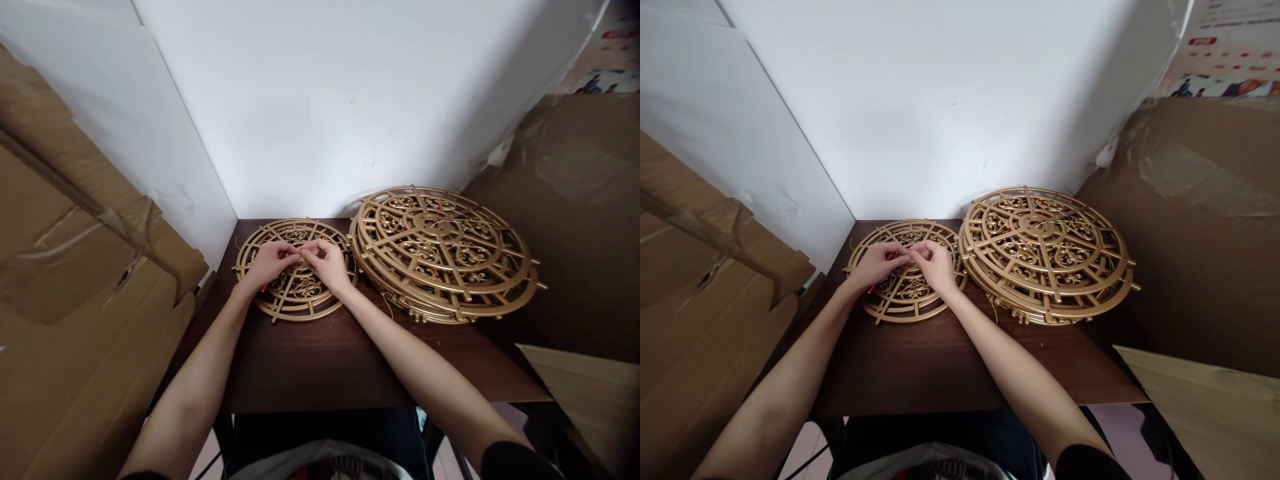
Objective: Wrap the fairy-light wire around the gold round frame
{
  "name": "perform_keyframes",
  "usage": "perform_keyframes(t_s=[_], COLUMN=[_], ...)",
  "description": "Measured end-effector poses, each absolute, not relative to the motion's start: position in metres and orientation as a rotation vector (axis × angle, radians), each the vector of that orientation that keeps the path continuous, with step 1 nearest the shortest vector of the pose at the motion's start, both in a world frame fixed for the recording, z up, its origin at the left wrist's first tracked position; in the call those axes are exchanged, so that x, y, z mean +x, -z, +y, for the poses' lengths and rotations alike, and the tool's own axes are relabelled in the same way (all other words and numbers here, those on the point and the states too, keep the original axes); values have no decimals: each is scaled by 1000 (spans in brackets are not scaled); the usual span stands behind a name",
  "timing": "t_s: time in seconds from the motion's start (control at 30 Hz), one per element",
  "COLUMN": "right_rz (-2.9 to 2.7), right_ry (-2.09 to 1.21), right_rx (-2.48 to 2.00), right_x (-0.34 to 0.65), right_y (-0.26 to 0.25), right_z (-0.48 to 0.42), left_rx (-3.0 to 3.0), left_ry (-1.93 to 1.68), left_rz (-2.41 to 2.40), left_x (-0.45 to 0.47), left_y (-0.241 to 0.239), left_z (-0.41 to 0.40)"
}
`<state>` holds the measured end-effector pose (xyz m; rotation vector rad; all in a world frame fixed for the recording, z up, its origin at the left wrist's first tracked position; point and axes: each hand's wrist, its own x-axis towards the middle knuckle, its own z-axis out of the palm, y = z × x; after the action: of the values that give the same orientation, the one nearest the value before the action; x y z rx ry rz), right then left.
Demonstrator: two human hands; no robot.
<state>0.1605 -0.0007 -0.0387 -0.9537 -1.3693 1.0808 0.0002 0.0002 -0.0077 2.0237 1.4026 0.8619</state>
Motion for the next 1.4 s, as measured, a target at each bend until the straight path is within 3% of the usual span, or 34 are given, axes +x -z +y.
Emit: perform_keyframes(t_s=[0.33, 0.53, 0.77, 0.97, 1.4], right_rz=[-1335, -1491, -1503, -1432, -1313], right_ry=[-1140, -921, -920, -1013, -1049], right_rx=[-924, -1010, -1015, -991, -962], right_x=[159, 161, 162, 162, 162], right_y=[42, 38, 34, 38, 35], right_z=[1, -4, -5, -1, -2], left_rx=[2108, 2096, 1520, 874, 951], left_ry=[-938, -1110, -1407, -1293, -1134], left_rz=[1533, 1581, 1415, 894, 879], left_x=[1, 6, 9, 10, 13], left_y=[13, 9, -7, -22, -10], left_z=[3, -1, -5, -9, -11])
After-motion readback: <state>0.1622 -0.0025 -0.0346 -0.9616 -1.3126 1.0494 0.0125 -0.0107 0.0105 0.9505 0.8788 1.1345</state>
